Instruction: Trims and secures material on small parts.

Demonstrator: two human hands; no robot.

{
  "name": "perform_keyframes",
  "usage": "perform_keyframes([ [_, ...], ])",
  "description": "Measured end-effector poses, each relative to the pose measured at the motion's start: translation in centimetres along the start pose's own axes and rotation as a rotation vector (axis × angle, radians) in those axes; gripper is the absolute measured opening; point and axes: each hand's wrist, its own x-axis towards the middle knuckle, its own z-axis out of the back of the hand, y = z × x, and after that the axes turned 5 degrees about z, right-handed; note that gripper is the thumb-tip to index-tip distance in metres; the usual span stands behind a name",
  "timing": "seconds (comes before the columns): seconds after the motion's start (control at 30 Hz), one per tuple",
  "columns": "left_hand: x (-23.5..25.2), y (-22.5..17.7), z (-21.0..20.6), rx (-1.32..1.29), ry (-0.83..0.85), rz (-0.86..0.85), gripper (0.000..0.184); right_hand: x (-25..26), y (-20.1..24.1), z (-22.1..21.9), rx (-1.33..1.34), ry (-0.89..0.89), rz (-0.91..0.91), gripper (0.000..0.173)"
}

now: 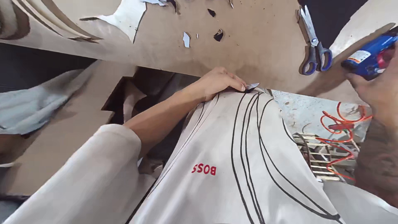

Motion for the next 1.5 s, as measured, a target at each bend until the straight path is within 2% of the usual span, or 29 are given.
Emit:
perform_keyframes([
  [0.03, 0.1, 0.0, 0.0, 0.005, -0.002, -0.003, 0.015, 0.4, 0.1, 1.0, -0.025, 0.016, 0.024, 0.101],
  [0.1, -0.1, 0.2, 0.1, 0.019, -0.007, -0.019, 0.014, 1.4, 3.2, 4.5, -0.02, 0.074, 0.013, 0.097],
  [0.17, -0.4, 0.7, 0.3, 0.031, -0.007, -0.038, 0.014, 2.2, 5.1, 7.0, 0.06, 0.137, 0.01, 0.075],
  [0.23, 0.0, 0.5, 0.8, 0.065, 0.042, -0.045, 0.017, 2.2, 7.3, 8.6, 0.347, 0.24, 0.0, 0.052],
  [0.27, 0.2, 0.5, 1.0, 0.085, 0.054, -0.061, 0.018, 2.3, 11.1, 10.2, 0.549, 0.349, -0.048, 0.05],
  [0.3, 0.3, 0.5, 1.1, 0.098, 0.063, -0.072, 0.018, 2.6, 16.1, 12.1, 0.726, 0.475, -0.1, 0.057],
  [0.37, 0.1, 0.7, 1.1, 0.093, 0.06, -0.081, 0.017, 3.0, 24.9, 14.3, 0.915, 0.683, -0.13, 0.065],
  [0.43, -0.6, 1.4, 1.0, 0.1, 0.003, -0.103, 0.013, 3.2, 28.2, 13.4, 0.975, 0.845, -0.15, 0.061],
  [0.5, -1.1, 1.8, 1.0, 0.137, -0.035, -0.113, 0.013, 3.2, 30.1, 12.6, 0.967, 0.931, -0.216, 0.061],
  [0.57, -1.3, 1.6, 0.9, 0.292, -0.087, -0.194, 0.018, 2.9, 30.5, 12.4, 0.972, 0.938, -0.228, 0.06],
  [0.7, -0.5, -1.5, -0.6, 0.928, -0.11, -0.418, 0.043, 2.8, 29.5, 12.9, 0.962, 0.858, -0.082, 0.065],
  [0.77, 0.3, -3.0, -1.7, 1.145, -0.092, -0.422, 0.038, 2.4, 28.4, 12.7, 0.986, 0.818, -0.055, 0.065],
  [0.83, 0.6, -4.2, -2.5, 1.225, -0.081, -0.366, 0.025, 1.9, 27.2, 12.2, 1.018, 0.802, -0.048, 0.061],
  [1.0, 1.9, -3.9, 0.1, 0.93, -0.078, -0.232, 0.022, 2.2, 27.3, 9.8, 1.077, 0.844, 0.045, 0.064],
  [1.13, 1.9, -1.2, 1.1, 0.714, -0.125, -0.322, 0.017, 3.5, 27.1, 6.3, 1.179, 0.9, 0.079, 0.061],
  [1.27, 1.5, -0.1, 0.9, 0.619, -0.176, -0.365, 0.013, 3.2, 28.6, 7.4, 1.116, 0.886, -0.117, 0.055],
  [1.33, 1.4, 0.1, 0.8, 0.602, -0.184, -0.388, 0.011, 3.4, 28.6, 7.6, 1.107, 0.898, -0.148, 0.053],
  [1.4, 1.1, 0.0, 0.7, 0.606, -0.186, -0.389, 0.011, 3.9, 28.0, 6.8, 1.147, 0.936, -0.11, 0.054],
  [1.5, 0.7, 0.2, 0.4, 0.627, -0.215, -0.38, 0.012, 5.5, 26.0, 3.8, 1.281, 1.078, 0.057, 0.059],
])
